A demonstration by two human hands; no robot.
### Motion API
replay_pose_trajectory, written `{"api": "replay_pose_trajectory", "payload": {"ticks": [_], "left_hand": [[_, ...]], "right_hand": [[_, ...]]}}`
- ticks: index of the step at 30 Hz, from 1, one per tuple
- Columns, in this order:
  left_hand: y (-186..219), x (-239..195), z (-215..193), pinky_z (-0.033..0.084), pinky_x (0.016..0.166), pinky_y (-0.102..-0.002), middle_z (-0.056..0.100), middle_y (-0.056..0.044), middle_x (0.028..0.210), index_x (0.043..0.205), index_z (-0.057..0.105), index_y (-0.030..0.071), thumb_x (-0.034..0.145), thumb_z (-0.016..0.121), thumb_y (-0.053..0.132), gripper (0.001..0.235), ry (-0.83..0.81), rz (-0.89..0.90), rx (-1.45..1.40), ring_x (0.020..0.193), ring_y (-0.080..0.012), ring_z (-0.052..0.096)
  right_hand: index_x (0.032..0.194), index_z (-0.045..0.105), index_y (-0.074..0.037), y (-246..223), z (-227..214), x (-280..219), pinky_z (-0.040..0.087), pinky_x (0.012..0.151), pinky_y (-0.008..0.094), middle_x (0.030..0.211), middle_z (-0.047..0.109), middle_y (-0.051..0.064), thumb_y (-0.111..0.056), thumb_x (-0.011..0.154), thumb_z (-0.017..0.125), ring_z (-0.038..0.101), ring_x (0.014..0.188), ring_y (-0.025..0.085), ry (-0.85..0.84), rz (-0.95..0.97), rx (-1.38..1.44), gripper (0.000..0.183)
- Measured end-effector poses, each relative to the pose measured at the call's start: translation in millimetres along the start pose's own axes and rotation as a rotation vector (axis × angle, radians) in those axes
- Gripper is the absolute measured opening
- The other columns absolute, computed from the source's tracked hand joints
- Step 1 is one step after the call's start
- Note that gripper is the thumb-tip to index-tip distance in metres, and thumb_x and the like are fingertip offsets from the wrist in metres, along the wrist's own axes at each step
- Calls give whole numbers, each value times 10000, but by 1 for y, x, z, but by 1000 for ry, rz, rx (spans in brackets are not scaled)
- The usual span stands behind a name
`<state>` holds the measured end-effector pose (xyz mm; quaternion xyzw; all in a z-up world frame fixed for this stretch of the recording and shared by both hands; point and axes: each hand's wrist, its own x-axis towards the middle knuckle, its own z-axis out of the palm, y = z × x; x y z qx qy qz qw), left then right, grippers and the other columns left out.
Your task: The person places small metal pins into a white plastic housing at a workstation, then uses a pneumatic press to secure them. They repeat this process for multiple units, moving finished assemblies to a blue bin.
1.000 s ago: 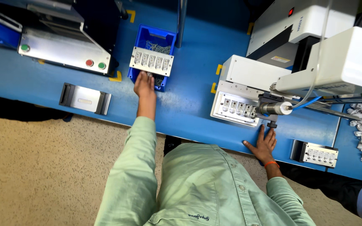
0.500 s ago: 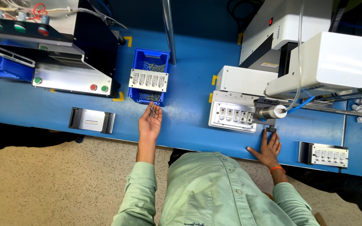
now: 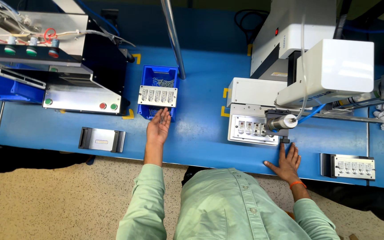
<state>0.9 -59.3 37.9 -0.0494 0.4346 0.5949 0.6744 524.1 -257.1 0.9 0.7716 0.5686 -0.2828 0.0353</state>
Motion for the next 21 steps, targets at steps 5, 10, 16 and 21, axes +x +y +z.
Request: {"api": "replay_pose_trajectory", "payload": {"ticks": [5,10,16,21], "left_hand": [[0,-69,45,535,1039,-376,594,-252,1383,1412,467,-103,1001,429,33,435,-18,-5,77,1197,-288,657],[-19,-141,87,486,1074,-376,567,-269,1372,1422,471,-84,977,435,-59,448,-44,-35,417,1249,-308,609],[-70,-194,119,496,1108,-404,594,-248,1349,1401,481,-76,1010,434,-26,397,-316,-139,461,1258,-312,609],[-98,-221,146,436,1146,-390,557,-215,1457,1457,454,-39,1013,448,-1,446,-505,-223,549,1329,-276,568]], "right_hand": [[1598,287,-154,-8,-6,-11,207,1204,551,1657,136,261,-736,653,766,162,1549,427,126,43,-136,1209],[1246,740,-171,-69,-67,-47,590,900,358,1268,732,74,-476,881,731,738,1054,229,-212,11,171,476],[1042,828,-83,-176,-152,-99,481,521,272,818,749,31,-160,827,830,583,575,96,116,-456,718,228],[1115,786,-61,-227,-187,-97,493,601,269,873,610,32,-94,848,822,597,708,104,306,-710,723,271]]}}
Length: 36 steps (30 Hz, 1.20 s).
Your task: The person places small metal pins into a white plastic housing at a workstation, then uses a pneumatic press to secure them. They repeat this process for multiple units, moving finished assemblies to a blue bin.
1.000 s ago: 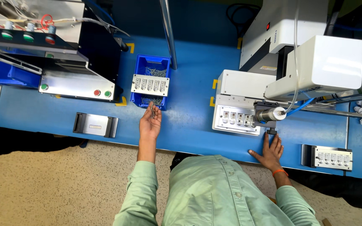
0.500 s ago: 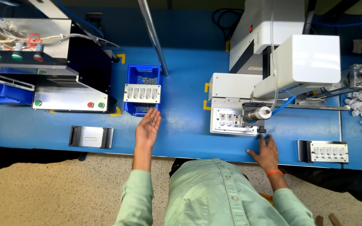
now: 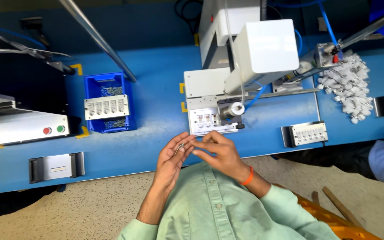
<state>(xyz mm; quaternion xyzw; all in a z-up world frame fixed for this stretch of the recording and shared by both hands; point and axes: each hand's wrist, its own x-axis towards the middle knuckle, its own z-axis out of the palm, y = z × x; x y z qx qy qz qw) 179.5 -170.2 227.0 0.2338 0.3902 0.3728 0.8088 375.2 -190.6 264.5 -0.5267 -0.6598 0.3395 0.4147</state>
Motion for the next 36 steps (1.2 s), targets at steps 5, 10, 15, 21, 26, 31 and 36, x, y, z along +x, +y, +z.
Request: {"api": "replay_pose_trajectory", "payload": {"ticks": [5,10,15,21,26,31,36], "left_hand": [[4,1,24,382,1200,-377,496,-170,1557,1522,413,4,1029,441,6,494,-112,9,71,1424,-232,492],[-1,5,33,381,1198,-372,507,-161,1556,1525,417,19,1039,431,15,486,-108,14,133,1429,-226,486],[-17,12,33,452,1118,-357,592,-128,1397,1425,494,10,1041,439,34,389,-27,104,401,1304,-205,562],[-35,26,24,528,1033,-364,675,-144,1198,1263,586,1,1062,443,73,257,147,-34,107,1128,-231,661],[-40,30,7,500,956,-327,685,-138,1213,1227,610,18,1040,477,26,230,214,-52,14,1091,-188,623],[-46,29,5,482,916,-309,691,-151,1311,1214,616,19,989,518,-31,251,290,-93,-103,1028,-153,607],[-43,26,17,522,1017,-355,653,-208,1335,1219,592,-29,968,513,-39,264,274,-87,-76,1172,-233,648]], "right_hand": [[1090,801,-70,1,0,8,508,605,278,852,604,24,-84,860,814,617,697,113,35,-19,-81,230],[1072,776,-70,13,-4,4,542,648,259,935,651,15,-95,906,795,650,755,99,42,-41,7,169],[1022,777,-47,22,-11,0,500,555,250,912,675,27,-90,861,816,600,625,98,-32,141,25,171],[974,777,-39,21,-31,-10,568,638,232,901,725,50,-55,833,810,700,728,104,96,105,97,146],[960,776,-39,40,-83,-17,603,731,264,967,766,83,-52,854,806,752,841,163,362,137,-117,111],[962,782,-40,96,-103,-6,604,756,308,994,782,87,-87,853,796,775,883,216,316,178,-254,120],[909,768,-45,131,-90,-2,551,837,403,916,769,99,-108,823,769,732,863,297,213,137,-451,106]]}}
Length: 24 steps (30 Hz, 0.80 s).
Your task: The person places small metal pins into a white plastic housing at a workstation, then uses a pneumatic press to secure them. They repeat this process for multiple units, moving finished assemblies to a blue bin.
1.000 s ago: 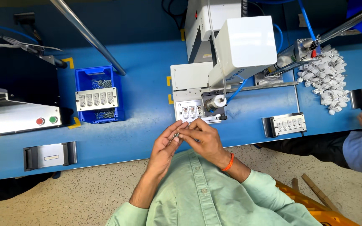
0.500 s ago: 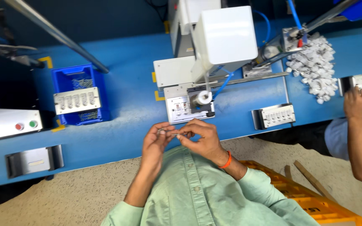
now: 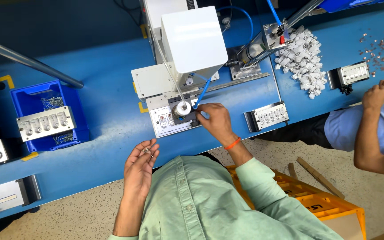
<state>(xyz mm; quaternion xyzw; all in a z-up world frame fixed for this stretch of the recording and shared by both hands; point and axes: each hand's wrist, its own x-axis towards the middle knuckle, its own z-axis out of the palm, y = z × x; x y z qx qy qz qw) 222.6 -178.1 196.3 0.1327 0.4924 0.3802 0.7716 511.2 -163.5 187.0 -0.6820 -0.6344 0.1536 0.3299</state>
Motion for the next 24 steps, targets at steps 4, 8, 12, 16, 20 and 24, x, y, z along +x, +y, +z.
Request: {"api": "replay_pose_trajectory", "payload": {"ticks": [4,8,12,16,20,24], "left_hand": [[-1,-8,4,511,1081,-384,618,-238,1364,1274,548,-59,965,516,-49,311,-2,1,4,1285,-302,610],[-5,-9,5,505,1089,-377,606,-205,1293,1257,534,-48,956,541,-57,301,34,9,7,1280,-301,618],[-12,-11,1,491,1064,-375,605,-153,1174,1147,537,-25,955,574,-65,200,62,26,-6,1258,-315,644],[-13,-9,1,542,1080,-367,606,-121,1114,1078,553,-6,935,601,-85,170,64,50,12,1234,-319,658],[-13,-7,5,559,1054,-371,626,-117,1082,1091,575,-11,927,616,-78,182,20,44,18,1199,-311,677],[-9,-7,6,574,1004,-370,669,-118,1052,1128,607,-31,940,631,-33,189,21,9,41,1133,-288,701]], "right_hand": [[863,757,-41,7,2,5,533,899,424,878,756,111,-96,810,766,709,870,319,-30,-66,-107,77],[870,779,-58,12,-6,10,537,846,397,879,775,88,-129,797,778,726,850,286,-74,5,-7,102],[888,789,-68,14,-5,6,537,858,388,901,778,83,-162,810,797,724,852,278,-135,44,-6,123],[868,795,-69,14,2,9,499,949,429,895,781,88,-161,794,787,717,868,291,-156,0,-102,119],[870,781,-70,12,-1,10,466,1037,461,900,777,84,-165,848,748,718,848,275,-203,2,-134,103],[879,785,-72,7,-4,12,460,1058,471,839,767,78,-155,855,737,707,809,282,-244,32,-138,99]]}}
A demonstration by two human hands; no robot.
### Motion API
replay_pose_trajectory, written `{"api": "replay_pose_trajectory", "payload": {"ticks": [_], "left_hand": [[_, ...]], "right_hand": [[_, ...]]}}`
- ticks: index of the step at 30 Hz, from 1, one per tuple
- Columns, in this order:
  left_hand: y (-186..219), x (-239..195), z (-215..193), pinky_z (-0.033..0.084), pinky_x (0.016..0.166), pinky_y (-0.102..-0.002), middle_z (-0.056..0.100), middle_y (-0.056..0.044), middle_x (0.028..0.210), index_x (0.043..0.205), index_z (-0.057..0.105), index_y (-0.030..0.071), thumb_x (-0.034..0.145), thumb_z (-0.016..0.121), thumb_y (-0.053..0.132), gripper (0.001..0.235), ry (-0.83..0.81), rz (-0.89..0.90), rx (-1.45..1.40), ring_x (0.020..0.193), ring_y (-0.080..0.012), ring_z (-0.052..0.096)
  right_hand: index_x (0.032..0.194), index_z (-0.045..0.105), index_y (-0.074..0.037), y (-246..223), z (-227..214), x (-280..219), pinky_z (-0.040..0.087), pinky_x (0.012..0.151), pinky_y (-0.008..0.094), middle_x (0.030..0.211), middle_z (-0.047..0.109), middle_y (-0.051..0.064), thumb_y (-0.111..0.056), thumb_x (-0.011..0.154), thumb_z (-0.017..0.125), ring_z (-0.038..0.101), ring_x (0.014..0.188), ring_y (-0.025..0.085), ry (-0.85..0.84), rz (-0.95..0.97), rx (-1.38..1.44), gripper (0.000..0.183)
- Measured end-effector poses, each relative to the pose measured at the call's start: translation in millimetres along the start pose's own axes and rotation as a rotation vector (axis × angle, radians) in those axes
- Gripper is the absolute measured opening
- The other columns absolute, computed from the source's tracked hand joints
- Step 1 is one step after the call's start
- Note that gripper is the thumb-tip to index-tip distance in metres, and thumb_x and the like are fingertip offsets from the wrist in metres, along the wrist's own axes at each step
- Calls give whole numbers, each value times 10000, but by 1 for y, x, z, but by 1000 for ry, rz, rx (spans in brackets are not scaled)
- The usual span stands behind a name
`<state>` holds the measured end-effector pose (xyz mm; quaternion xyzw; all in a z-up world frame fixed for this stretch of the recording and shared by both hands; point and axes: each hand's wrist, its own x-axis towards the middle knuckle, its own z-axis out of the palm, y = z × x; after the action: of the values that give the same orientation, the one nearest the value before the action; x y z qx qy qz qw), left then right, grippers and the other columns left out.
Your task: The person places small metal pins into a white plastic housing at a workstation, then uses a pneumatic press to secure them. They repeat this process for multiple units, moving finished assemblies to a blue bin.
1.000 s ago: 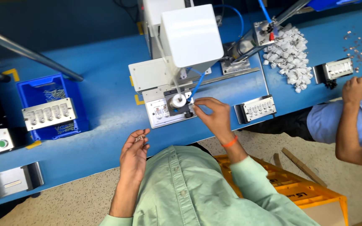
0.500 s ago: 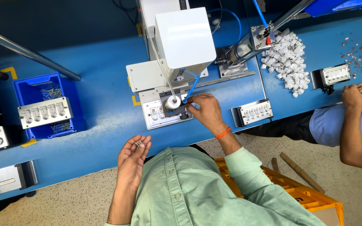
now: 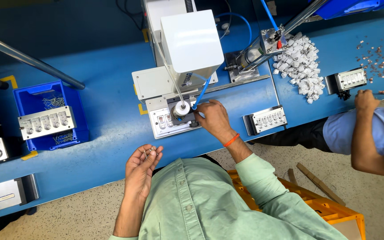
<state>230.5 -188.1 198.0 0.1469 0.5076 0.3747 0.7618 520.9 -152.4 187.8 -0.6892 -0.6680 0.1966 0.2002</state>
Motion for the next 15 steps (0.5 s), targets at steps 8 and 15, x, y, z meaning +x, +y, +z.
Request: {"api": "replay_pose_trajectory", "payload": {"ticks": [8,15], "left_hand": [[-4,-3,-5,600,949,-364,714,-137,1060,1156,652,-39,924,665,-4,235,12,-29,46,1053,-261,723],[3,-1,12,612,915,-360,738,-159,1066,1163,665,-47,920,670,5,249,-42,-42,110,1023,-258,741]], "right_hand": [[901,796,-98,0,-9,6,528,870,422,881,766,82,-164,837,745,705,854,302,-35,74,-66,105],[958,820,-101,-15,-45,1,565,758,400,955,781,81,-203,848,783,732,834,282,91,-49,-43,155]]}}
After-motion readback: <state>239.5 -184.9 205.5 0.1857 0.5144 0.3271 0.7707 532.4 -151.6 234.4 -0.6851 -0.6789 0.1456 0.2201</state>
